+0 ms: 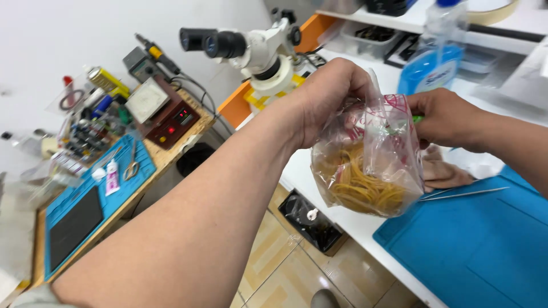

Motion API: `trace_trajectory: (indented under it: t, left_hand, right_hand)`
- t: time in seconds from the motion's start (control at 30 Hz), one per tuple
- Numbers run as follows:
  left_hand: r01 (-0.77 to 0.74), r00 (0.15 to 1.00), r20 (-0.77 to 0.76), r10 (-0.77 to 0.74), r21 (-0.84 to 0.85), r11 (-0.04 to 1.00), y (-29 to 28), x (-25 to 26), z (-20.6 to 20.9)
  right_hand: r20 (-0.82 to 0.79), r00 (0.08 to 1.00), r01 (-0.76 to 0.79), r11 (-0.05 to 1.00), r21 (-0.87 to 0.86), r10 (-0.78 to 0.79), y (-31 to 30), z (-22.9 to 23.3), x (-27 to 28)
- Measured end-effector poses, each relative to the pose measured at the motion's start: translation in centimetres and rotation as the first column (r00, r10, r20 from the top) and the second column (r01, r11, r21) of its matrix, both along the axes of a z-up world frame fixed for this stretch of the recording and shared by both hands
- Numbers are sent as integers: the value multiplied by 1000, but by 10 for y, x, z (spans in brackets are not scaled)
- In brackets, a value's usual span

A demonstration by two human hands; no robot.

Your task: Organizing various tools and materials on an electronics repair workbench.

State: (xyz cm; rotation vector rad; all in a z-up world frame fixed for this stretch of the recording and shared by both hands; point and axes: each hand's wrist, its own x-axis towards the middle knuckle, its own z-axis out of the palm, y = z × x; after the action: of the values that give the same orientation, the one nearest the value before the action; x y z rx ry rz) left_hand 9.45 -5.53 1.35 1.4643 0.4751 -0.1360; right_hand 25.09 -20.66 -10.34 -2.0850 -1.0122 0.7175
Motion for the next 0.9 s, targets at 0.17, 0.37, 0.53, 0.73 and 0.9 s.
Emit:
trace_trajectory:
  t: [0.17, 0.37, 0.53, 0.73, 0.9]
  left_hand:
    - [281, 959, -37, -282, -18, 959, -38, 62, 3]
    - [540, 836, -115, -537, -4, 842, -100, 103, 3]
    - [643, 762, -108, -638, 17, 766, -142, 116, -26]
    - [724, 682, -239, -691, 82, 685, -166, 114, -59]
    - [670, 740, -174, -649, 272, 691, -159, 124, -67]
  right_hand:
    - [-314, 924, 252, 965, 72, -218, -82, 21, 15]
    - [-417, 731, 633, 765, 119, -540, -181, 45, 3]
    - [-412, 576, 811, 557, 180, -706, -231, 68, -44]
    - [-440, 390, 921, 339, 191, -809, -260, 58, -64]
    - [-258, 525, 831, 424, 359, -811, -256, 55, -68]
